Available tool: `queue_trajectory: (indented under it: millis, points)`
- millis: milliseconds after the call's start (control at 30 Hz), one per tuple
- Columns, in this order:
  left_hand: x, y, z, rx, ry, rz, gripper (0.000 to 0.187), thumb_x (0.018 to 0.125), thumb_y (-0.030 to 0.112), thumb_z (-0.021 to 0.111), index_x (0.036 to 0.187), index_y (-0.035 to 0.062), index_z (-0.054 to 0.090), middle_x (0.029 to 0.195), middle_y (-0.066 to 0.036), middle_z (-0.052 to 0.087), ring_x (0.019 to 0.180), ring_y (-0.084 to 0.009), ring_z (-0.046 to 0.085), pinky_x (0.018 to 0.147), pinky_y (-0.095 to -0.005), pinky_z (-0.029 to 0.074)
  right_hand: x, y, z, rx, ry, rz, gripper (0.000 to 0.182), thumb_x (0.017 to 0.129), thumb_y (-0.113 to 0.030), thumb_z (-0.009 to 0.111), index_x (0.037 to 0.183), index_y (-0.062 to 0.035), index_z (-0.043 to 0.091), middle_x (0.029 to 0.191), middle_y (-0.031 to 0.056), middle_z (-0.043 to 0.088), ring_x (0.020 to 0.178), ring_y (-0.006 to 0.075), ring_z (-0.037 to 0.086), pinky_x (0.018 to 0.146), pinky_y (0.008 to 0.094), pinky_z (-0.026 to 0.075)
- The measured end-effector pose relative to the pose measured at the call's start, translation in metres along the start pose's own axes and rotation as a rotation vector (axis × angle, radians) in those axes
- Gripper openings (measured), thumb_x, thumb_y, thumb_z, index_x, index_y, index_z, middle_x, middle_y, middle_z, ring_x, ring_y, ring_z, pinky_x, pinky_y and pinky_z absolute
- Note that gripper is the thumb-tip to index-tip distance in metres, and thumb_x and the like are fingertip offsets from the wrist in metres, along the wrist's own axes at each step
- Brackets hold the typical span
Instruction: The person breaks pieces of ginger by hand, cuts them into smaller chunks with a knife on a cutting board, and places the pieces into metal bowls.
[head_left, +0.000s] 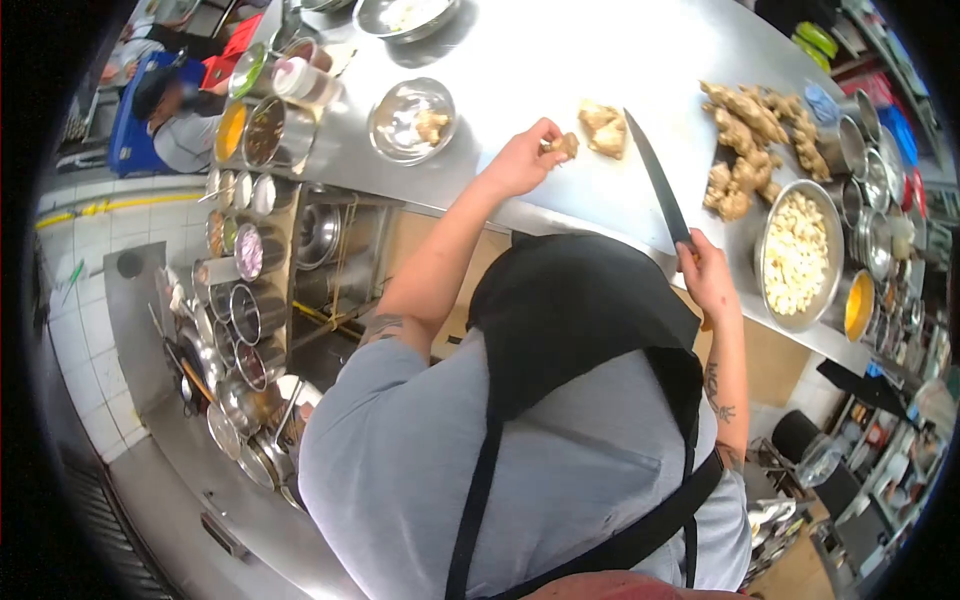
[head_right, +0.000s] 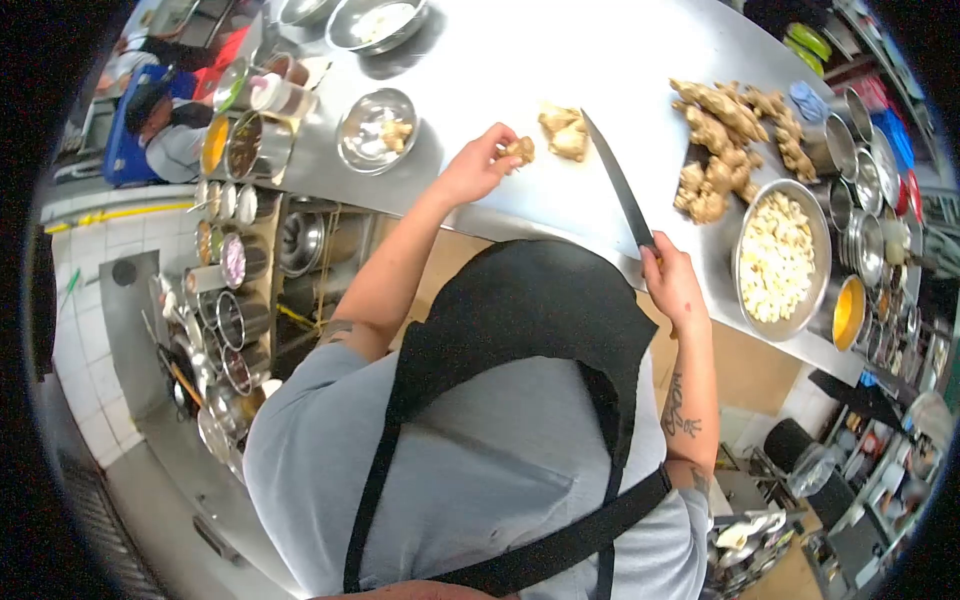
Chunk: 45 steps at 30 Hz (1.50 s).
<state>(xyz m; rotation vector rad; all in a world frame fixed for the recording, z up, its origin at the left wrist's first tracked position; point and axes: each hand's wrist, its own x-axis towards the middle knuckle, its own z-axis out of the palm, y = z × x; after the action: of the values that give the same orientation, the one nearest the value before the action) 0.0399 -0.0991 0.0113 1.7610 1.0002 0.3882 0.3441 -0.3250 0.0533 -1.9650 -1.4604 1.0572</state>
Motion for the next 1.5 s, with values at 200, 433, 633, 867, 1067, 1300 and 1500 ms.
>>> queue_trajectory:
  millis: [200,433,633,867,1067,1300,1500]
  points:
    - [-0.04,-0.026,-0.109,0.22,0.598,-0.148,0.041,0.095,0.03,0.074,0.124,0.0039,0.06,0.106,-0.011,0.069,0.091,-0.0186,0.065,0.082,-0.0341,0.054,0.004,0.005,0.008,0.043,0.03,-0.012,0.016,0.102,-0.01,0.059,0.114,-0.0002,0.058,0.072,0.0142,0.067,0.062,0.0219,0.062,0.062,0.0361,0.051]
    - [-0.052,-0.073,-0.155,0.422,0.664,-0.304,0.036,0.092,0.027,0.074,0.119,0.0036,0.066,0.114,-0.016,0.07,0.098,-0.025,0.067,0.087,-0.0382,0.054,0.003,0.007,0.008,0.027,0.048,0.009,0.02,0.101,-0.011,0.06,0.118,0.0,0.058,0.077,0.0181,0.069,0.065,0.0275,0.065,0.065,0.0381,0.052]
    - [0.01,-0.052,-0.102,0.604,0.64,0.142,0.04,0.092,0.019,0.07,0.129,0.0064,0.064,0.129,-0.016,0.065,0.119,-0.0304,0.062,0.095,-0.0427,0.053,-0.002,0.018,0.014,-0.016,0.075,0.086,0.025,0.099,-0.013,0.061,0.121,0.0002,0.06,0.087,0.025,0.071,0.081,0.0405,0.071,0.074,0.0447,0.054]
    - [0.091,0.016,0.001,0.287,-0.077,0.123,0.061,0.09,0.029,0.076,0.143,0.0072,0.056,0.133,-0.017,0.065,0.118,-0.029,0.065,0.098,-0.0401,0.054,-0.008,0.024,0.016,-0.037,0.095,0.142,0.036,0.099,-0.012,0.06,0.134,-0.0042,0.058,0.09,0.0276,0.071,0.082,0.0409,0.071,0.08,0.044,0.054]
    - [0.062,0.027,0.034,0.335,0.013,-0.042,0.066,0.084,0.039,0.083,0.135,0.005,0.06,0.109,-0.02,0.072,0.103,-0.0311,0.07,0.093,-0.0408,0.055,-0.03,-0.013,0.002,0.049,0.051,0.154,0.062,0.098,-0.008,0.057,0.157,-0.0187,0.041,0.092,0.0294,0.071,0.084,0.0437,0.071,0.086,0.0458,0.054]
    - [0.053,0.017,0.055,0.201,0.198,-0.067,0.062,0.076,0.042,0.09,0.11,-0.0042,0.065,0.091,-0.017,0.071,0.086,-0.0278,0.07,0.078,-0.0377,0.057,-0.039,-0.046,-0.01,-0.122,-0.091,0.102,0.072,0.095,-0.002,0.055,0.16,-0.0246,0.036,0.096,0.0272,0.071,0.088,0.0462,0.069,0.085,0.0486,0.053]
    - [0.051,0.017,0.055,0.236,0.196,-0.056,0.059,0.081,0.041,0.088,0.111,-0.0042,0.065,0.1,-0.018,0.073,0.091,-0.0259,0.071,0.082,-0.0369,0.057,-0.029,-0.041,-0.009,-0.154,-0.104,0.052,0.072,0.093,-0.001,0.055,0.159,-0.0228,0.037,0.099,0.0285,0.071,0.091,0.0464,0.069,0.084,0.0508,0.053]
